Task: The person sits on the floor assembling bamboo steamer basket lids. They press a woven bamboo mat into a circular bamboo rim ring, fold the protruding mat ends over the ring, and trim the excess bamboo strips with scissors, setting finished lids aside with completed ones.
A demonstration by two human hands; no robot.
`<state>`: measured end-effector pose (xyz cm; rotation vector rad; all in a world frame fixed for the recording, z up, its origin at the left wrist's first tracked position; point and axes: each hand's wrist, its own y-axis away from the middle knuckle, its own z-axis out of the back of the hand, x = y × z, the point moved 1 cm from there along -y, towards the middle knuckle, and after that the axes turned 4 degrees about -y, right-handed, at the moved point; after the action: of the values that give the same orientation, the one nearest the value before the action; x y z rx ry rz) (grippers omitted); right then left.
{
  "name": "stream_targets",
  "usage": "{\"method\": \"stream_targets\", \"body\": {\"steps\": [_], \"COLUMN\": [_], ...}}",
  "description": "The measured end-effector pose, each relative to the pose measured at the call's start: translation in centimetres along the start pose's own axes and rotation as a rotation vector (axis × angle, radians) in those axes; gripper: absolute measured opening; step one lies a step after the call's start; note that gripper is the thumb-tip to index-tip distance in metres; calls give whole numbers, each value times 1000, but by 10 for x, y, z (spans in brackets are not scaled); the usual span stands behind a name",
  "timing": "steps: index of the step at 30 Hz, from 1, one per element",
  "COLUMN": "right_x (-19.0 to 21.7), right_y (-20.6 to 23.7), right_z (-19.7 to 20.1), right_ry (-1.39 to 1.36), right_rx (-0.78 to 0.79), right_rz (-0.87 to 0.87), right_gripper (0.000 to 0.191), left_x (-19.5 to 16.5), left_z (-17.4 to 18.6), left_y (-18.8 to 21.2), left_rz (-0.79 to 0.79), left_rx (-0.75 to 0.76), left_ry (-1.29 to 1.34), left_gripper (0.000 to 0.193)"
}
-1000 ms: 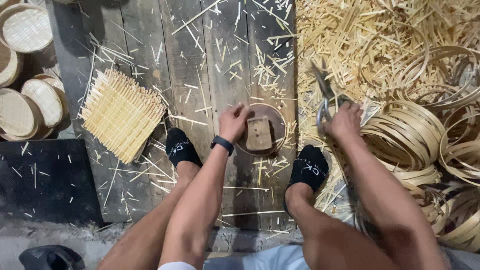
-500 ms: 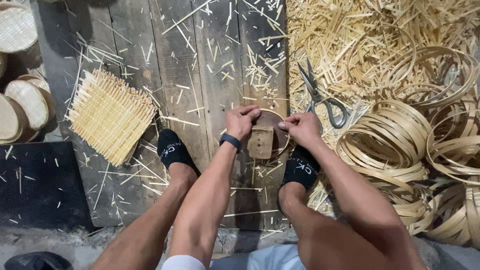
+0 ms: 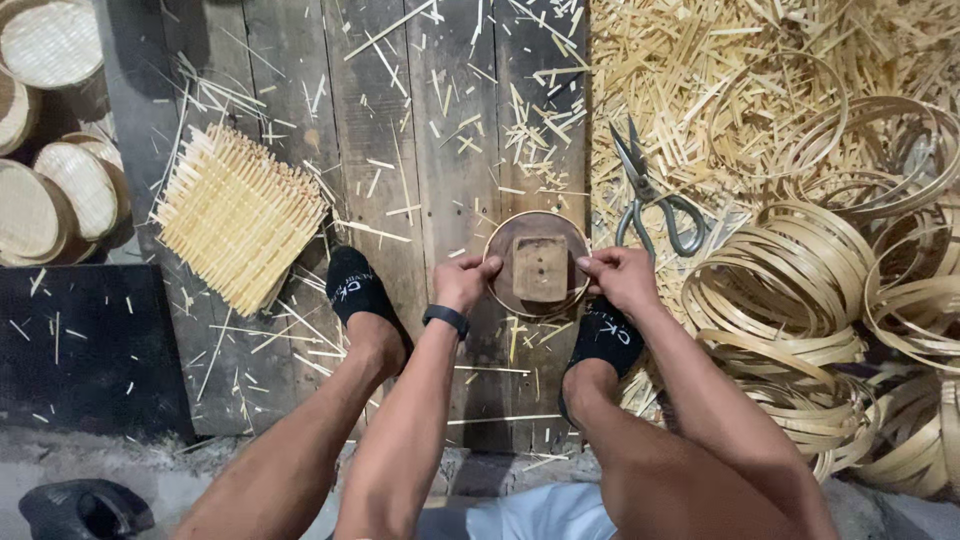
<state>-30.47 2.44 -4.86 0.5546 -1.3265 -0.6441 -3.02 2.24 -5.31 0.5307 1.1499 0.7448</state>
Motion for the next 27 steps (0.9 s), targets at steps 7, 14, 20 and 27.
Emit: {"method": "stream_targets", "body": {"steps": [7,14,20,27], "right_x": [20,-7,1,75], "right_y": [17,22,27,66], "right_z": [0,-23,-28,-13], "right_ry": [-203,-296,-295,-366], "right_rx": [17,138,142,384], "right_rz": [-23,-227,-160,-74], "right_gripper": [23,20,24,68], "left_x": [-15,25,29,-37], "left_z": [1,-45,-51,21], "left_y": [13,55,42,76], "left_rz": [72,289,263,-672], "left_rx": [-32,224,79,5], "left_ry": [33,923,753,0], "left_gripper": [30,19,22,34]}}
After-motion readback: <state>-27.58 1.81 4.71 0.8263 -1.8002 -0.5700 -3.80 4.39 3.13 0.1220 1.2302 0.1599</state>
